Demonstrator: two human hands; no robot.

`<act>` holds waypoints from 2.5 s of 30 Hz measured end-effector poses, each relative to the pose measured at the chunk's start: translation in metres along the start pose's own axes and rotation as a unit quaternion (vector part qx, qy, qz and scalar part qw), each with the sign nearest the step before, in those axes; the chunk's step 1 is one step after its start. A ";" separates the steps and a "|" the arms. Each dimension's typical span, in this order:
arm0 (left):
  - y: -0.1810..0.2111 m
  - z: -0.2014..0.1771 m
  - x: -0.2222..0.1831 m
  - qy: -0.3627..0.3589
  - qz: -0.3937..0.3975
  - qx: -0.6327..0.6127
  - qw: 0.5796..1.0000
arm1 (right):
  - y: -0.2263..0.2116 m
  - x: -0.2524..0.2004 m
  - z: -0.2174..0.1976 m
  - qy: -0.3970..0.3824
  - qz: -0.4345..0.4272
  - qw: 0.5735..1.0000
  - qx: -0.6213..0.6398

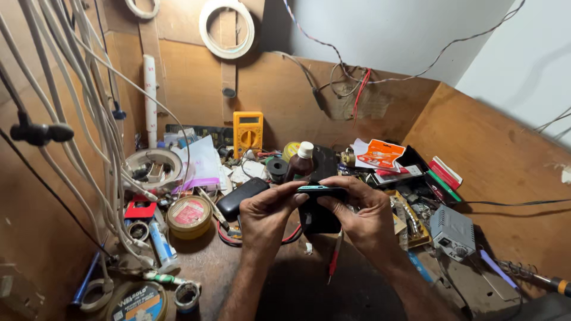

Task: The person removes the back panel of a mobile phone, handles internal parts including a battery, and uses a prying tool to detach connectors and secure small components.

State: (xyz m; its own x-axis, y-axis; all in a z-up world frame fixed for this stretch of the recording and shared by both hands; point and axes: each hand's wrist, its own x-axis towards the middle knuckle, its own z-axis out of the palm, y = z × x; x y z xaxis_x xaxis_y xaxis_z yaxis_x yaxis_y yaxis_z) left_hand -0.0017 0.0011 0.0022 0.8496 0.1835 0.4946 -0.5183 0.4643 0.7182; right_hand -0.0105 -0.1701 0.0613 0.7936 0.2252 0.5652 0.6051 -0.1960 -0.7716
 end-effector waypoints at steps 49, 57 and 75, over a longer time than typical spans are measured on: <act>-0.045 -0.035 0.002 0.152 -0.149 -0.197 0.957 | 0.012 -0.020 0.032 -0.019 -0.007 0.985 -0.174; -0.047 -0.041 0.002 0.153 -0.140 -0.195 0.959 | -0.007 -0.006 0.035 -0.087 -0.021 0.980 -0.178; -0.051 -0.022 -0.003 0.073 -0.218 -0.001 0.973 | 0.050 -0.013 0.011 -0.003 0.110 0.994 0.021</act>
State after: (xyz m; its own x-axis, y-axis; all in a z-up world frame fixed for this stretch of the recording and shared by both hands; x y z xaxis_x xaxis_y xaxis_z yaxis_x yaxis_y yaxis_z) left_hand 0.0242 -0.0047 -0.0469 0.9937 0.0888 0.0683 -0.1050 0.5273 0.8432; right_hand 0.0092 -0.1726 0.0124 0.9061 0.1879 0.3792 0.4133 -0.2010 -0.8881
